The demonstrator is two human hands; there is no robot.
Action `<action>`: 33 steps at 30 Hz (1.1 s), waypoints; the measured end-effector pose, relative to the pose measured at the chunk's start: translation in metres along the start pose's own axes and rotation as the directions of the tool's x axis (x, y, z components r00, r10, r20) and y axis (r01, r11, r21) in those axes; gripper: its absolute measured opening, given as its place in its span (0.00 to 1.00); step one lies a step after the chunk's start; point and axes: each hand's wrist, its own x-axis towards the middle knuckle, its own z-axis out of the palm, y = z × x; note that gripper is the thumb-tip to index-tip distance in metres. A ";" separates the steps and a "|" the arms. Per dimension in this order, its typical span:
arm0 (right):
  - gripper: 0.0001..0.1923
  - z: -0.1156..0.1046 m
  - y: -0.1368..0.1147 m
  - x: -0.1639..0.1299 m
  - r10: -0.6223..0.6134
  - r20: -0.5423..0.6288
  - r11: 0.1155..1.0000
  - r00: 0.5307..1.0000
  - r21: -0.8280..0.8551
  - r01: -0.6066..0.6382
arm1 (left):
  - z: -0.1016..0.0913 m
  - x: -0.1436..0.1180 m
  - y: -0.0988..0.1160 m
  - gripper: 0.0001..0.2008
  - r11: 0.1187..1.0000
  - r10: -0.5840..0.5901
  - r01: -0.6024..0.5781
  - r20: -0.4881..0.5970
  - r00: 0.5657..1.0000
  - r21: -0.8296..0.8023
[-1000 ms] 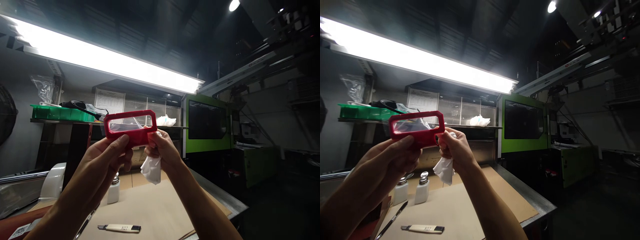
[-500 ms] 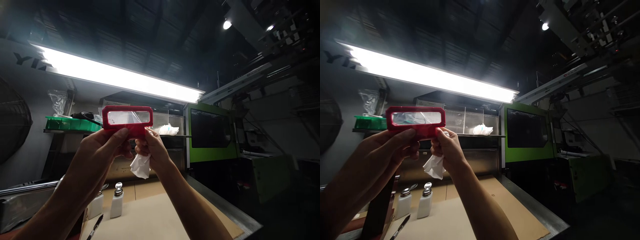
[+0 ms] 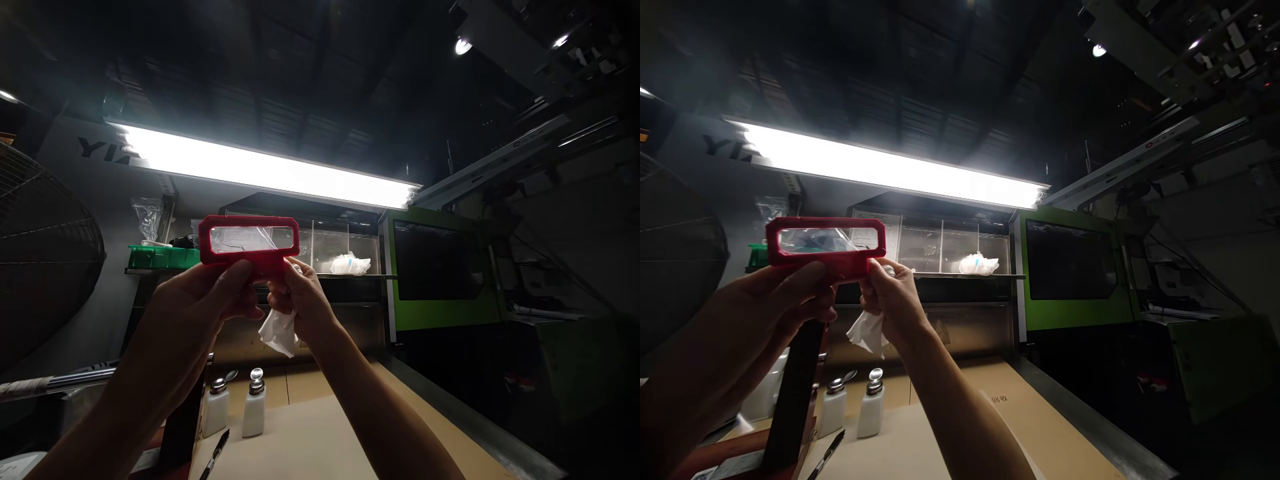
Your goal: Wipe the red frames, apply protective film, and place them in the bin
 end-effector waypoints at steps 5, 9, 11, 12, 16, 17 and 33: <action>0.16 -0.005 -0.004 0.001 -0.103 -0.091 0.993 0.990 0.055 0.108 | -0.007 -0.004 -0.006 0.16 0.999 -0.033 0.033 -0.002 0.999 0.008; 0.11 -0.014 -0.012 -0.011 -0.219 -0.222 0.975 0.950 -0.004 0.223 | -0.009 -0.002 -0.010 0.14 0.999 -0.031 0.029 -0.072 0.997 -0.019; 0.10 -0.015 -0.015 -0.024 -0.339 -0.239 0.936 0.910 -0.182 0.301 | -0.011 -0.001 -0.011 0.14 0.999 -0.039 0.038 -0.094 0.995 -0.008; 0.09 -0.015 -0.017 -0.031 -0.410 -0.210 0.888 0.888 -0.313 0.336 | -0.012 0.000 -0.012 0.14 0.999 -0.046 0.046 -0.094 0.994 0.001; 0.11 -0.010 -0.014 -0.053 -0.540 0.270 0.382 0.797 -0.766 0.518 | -0.014 0.000 -0.015 0.16 0.997 -0.069 0.070 -0.091 0.993 0.013; 0.14 -0.009 -0.013 -0.054 -0.508 0.391 0.233 0.768 -0.796 0.559 | -0.014 -0.001 -0.016 0.17 0.997 -0.071 0.072 -0.086 0.994 0.015; 0.27 -0.018 0.003 -0.051 -0.419 0.082 0.540 0.904 -0.779 0.320 | -0.020 -0.022 -0.021 0.21 0.974 -0.226 0.225 -0.088 0.970 -0.026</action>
